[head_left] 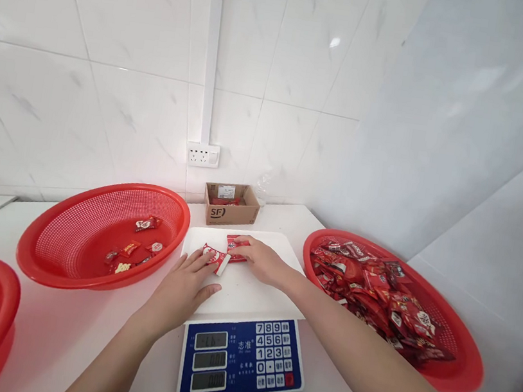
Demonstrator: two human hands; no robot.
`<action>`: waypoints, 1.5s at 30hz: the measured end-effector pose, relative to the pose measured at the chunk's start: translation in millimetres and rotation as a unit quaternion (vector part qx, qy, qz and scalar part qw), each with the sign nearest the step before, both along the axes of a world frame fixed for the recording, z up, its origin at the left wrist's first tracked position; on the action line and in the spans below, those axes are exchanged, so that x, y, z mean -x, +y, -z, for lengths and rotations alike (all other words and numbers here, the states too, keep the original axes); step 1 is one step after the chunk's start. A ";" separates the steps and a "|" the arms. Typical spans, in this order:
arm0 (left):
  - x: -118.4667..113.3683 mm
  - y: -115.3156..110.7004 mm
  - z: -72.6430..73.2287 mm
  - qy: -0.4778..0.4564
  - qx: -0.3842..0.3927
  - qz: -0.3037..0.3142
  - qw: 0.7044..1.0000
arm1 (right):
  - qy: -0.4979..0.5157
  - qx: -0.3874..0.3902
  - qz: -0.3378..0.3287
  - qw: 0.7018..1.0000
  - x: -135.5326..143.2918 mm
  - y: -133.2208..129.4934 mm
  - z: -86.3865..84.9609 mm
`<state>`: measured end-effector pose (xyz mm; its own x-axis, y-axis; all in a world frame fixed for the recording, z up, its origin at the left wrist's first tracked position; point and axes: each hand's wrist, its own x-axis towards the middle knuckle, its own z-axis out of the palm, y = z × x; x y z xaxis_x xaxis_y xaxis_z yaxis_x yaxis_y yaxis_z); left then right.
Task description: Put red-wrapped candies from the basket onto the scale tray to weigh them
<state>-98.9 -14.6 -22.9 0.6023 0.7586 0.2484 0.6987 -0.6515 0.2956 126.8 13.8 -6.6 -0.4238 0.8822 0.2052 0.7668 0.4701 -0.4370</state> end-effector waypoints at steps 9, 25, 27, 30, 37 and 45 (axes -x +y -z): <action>-0.7 -2.0 -3.3 0.016 0.007 -0.006 1.000 | 0.008 -0.011 0.013 1.000 -5.0 -1.4 2.4; 0.9 -5.4 -11.1 -0.043 0.024 0.001 0.999 | 0.072 -0.022 0.053 0.996 -6.3 -11.4 -11.4; 0.3 -11.2 -18.9 -0.094 0.030 0.006 0.995 | 0.104 -0.019 0.074 0.992 -4.2 -27.4 -19.8; -3.9 -24.7 -32.8 -0.179 0.095 0.017 0.979 | 0.215 0.043 0.042 0.975 8.6 -63.4 -30.9; -20.1 -44.8 -45.0 -0.302 0.332 0.108 0.887 | 0.232 -0.018 -0.068 0.970 41.7 -119.3 -24.6; -25.4 -43.5 -33.1 -0.431 0.383 0.046 0.816 | 0.237 0.031 0.033 0.970 22.6 -130.9 -22.1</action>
<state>-73.6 -58.1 10.2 0.5168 0.8520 0.0835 -0.0250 -0.0824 0.9963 104.2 -117.1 15.5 -0.2368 0.9212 0.3086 0.4999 0.3879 -0.7744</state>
